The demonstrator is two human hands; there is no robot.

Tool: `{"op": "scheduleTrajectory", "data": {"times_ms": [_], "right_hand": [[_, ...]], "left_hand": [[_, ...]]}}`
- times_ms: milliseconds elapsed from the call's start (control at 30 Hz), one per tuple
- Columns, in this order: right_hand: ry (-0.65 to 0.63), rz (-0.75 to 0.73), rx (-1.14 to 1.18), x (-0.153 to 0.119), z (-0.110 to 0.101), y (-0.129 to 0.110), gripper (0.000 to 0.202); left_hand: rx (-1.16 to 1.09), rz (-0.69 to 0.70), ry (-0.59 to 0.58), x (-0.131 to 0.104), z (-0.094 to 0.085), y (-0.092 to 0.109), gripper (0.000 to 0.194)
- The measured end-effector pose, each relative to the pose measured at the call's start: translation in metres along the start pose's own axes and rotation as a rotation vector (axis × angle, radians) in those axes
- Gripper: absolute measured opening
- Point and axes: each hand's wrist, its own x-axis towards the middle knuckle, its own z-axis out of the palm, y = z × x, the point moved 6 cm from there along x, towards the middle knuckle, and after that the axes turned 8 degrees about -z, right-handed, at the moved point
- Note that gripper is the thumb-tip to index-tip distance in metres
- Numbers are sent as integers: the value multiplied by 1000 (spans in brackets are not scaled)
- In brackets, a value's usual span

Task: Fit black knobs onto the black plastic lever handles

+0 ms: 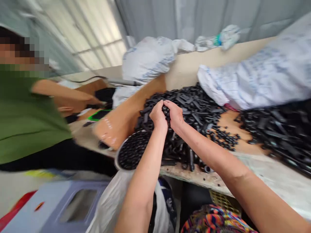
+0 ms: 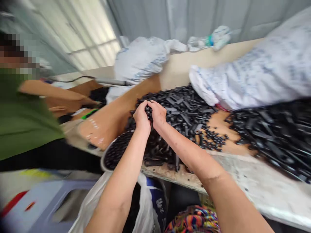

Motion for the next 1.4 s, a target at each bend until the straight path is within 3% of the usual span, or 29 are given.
{"op": "scheduleTrajectory", "data": {"times_ms": [133, 233, 300, 367, 467, 600, 733, 1033, 1267, 1400], "right_hand": [[174, -199, -189, 33, -106, -69, 18], [309, -288, -315, 37, -192, -110, 21], [372, -299, -350, 34, -242, -124, 23], [415, -286, -381, 29, -281, -127, 24], [444, -253, -419, 23, -316, -117, 25], [430, -217, -439, 25, -328, -89, 24], [380, -187, -418, 30, -324, -66, 26], [283, -199, -423, 37, -320, -61, 24], [212, -199, -416, 39, -319, -56, 29], [114, -182, -416, 40, -316, -58, 26]], "left_hand": [[12, -85, -265, -54, 104, -58, 14], [34, -169, -404, -109, 162, -107, 9], [44, -216, -455, -142, 185, -138, 8], [67, -252, -483, -168, 196, -166, 8], [101, -279, -497, -186, 196, -198, 11], [163, -256, -479, -178, 182, -222, 12], [273, -182, -463, -163, 167, -229, 13], [421, -83, -468, -156, 159, -231, 17], [460, -57, -453, -155, 155, -212, 14], [461, -41, -499, -159, 165, -176, 10]]}}
